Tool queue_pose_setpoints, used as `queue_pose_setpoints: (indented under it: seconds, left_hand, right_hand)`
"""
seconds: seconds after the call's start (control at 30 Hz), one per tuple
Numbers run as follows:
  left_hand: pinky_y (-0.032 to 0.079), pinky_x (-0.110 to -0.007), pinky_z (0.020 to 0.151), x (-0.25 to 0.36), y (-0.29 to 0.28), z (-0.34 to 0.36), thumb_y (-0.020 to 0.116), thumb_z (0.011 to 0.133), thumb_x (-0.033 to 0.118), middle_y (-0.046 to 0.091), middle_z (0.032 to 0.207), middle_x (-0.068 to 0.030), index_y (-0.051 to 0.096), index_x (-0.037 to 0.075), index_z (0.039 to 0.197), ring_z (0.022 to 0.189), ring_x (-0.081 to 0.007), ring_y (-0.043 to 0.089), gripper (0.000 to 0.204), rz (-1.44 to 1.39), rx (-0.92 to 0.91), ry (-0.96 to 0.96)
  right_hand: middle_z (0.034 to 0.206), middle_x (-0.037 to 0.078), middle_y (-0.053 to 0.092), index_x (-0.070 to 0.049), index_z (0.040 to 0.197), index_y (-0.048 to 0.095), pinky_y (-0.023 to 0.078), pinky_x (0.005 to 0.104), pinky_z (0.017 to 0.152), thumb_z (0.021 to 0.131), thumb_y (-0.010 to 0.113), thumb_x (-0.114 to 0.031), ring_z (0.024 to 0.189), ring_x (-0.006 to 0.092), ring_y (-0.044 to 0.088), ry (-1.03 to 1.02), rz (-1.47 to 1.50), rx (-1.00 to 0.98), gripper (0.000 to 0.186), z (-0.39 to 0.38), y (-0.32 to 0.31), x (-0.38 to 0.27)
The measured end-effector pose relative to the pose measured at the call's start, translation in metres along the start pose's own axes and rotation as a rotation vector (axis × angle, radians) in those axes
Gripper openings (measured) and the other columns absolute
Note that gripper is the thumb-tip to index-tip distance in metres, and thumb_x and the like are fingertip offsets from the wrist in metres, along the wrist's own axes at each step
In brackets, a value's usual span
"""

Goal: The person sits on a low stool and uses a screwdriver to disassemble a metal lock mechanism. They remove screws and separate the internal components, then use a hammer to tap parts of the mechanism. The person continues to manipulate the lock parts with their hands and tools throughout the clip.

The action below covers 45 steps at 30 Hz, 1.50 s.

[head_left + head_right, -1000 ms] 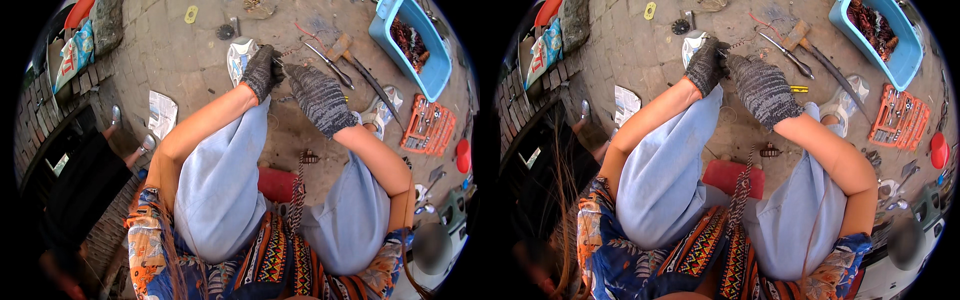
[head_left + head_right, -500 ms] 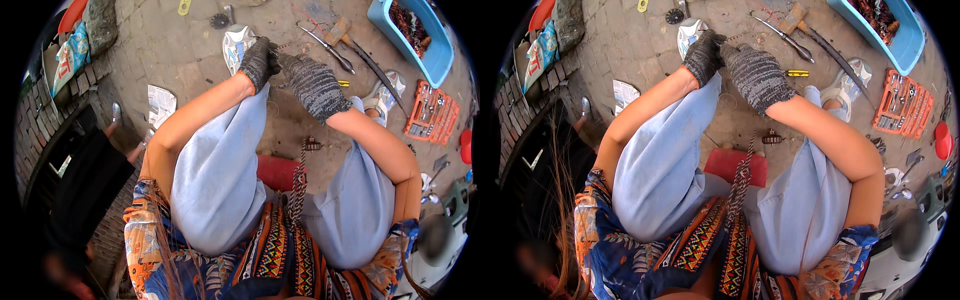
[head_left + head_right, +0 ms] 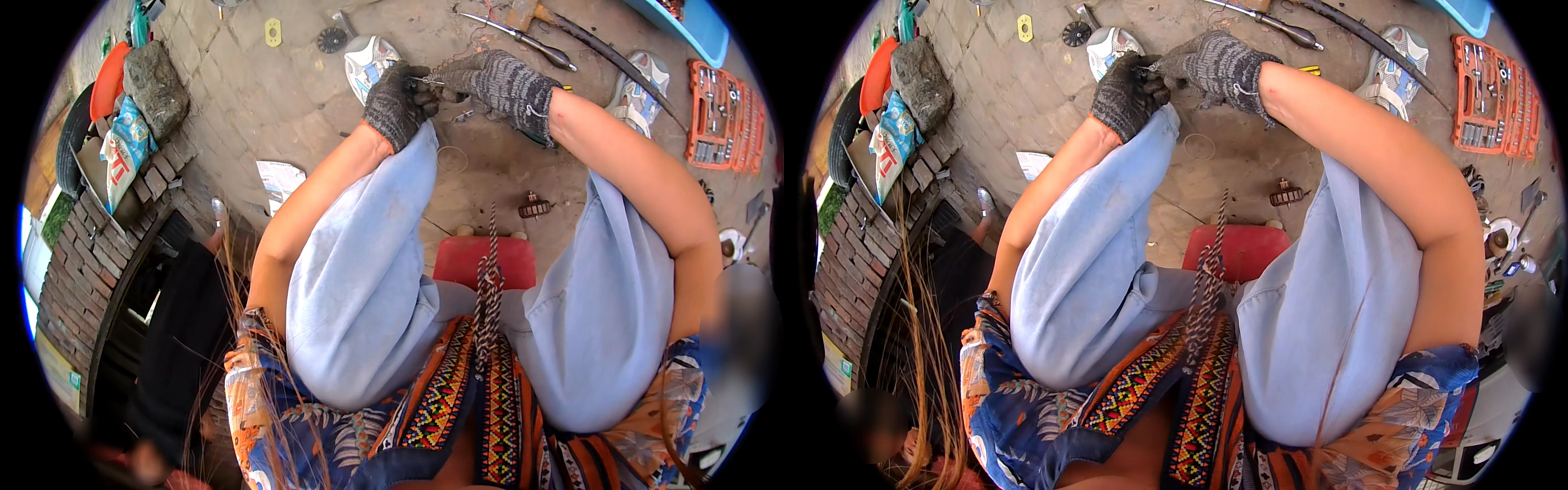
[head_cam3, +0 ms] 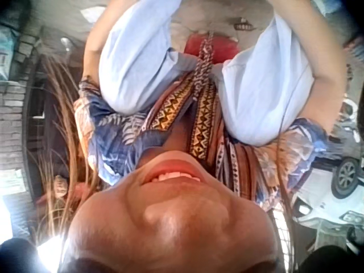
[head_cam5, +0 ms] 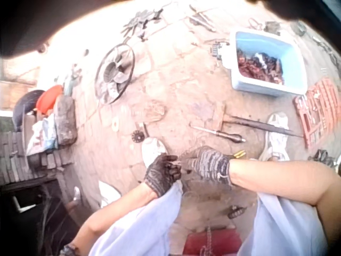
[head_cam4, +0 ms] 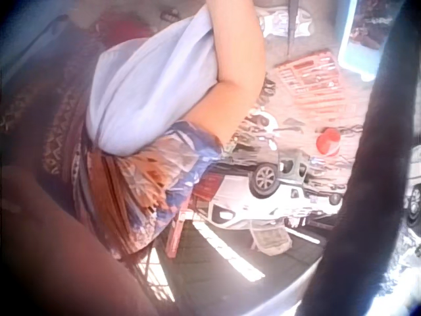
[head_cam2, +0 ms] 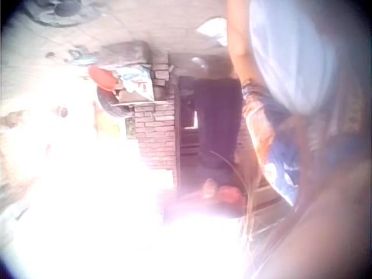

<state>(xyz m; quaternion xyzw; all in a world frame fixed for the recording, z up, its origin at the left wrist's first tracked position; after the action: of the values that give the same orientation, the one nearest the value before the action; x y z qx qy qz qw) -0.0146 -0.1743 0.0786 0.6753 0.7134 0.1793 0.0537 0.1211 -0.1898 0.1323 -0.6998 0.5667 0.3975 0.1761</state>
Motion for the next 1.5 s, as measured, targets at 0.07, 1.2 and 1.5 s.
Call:
queue_pose_setpoints:
  seconds: [0.07,1.2,1.5]
  left_hand:
    - [0.043,-0.031,0.057,-0.003,0.005,0.0,0.041,0.092,0.03,0.054,0.075,-0.0082,0.053,0.003,0.097,0.062,-0.0192,0.051,0.03,-0.007,-0.068,-0.03]
    - [0.034,-0.027,0.057,0.003,0.005,-0.015,0.041,0.091,0.017,0.04,0.065,0.0003,0.054,0.0,0.104,0.055,-0.01,0.036,0.025,0.036,-0.097,0.012]
    - [0.033,-0.026,0.055,0.0,0.004,-0.01,0.044,0.09,0.02,0.04,0.064,0.0019,0.054,0.002,0.103,0.054,-0.0092,0.035,0.024,0.026,-0.264,-0.011]
  right_hand:
    - [0.101,0.004,0.062,-0.013,0.123,0.052,0.051,0.0281,0.06,0.058,0.074,-0.003,0.066,0.0152,0.059,-0.666,-0.552,-0.008,0.07,-0.001,0.0,0.003]
    - [0.065,-0.003,0.051,-0.016,0.103,0.066,0.026,0.018,0.038,0.082,0.063,-0.039,0.048,0.0057,0.04,0.392,0.459,-0.166,0.032,0.004,0.018,0.041]
    - [0.054,-0.011,0.041,-0.021,0.093,0.068,0.016,0.0185,0.034,0.083,0.062,-0.037,0.037,0.0027,0.027,0.418,0.55,-0.268,0.019,-0.006,0.018,0.034]
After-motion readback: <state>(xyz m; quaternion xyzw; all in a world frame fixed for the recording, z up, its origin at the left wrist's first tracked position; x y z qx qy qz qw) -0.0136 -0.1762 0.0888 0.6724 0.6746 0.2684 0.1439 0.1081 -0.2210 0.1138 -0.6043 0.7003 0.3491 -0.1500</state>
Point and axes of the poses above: each hand's wrist, its own z-axis towards the middle knuckle, its own y-axis out of the palm, x = y × z, the point moved 8 cm from there along z, towards the middle knuckle
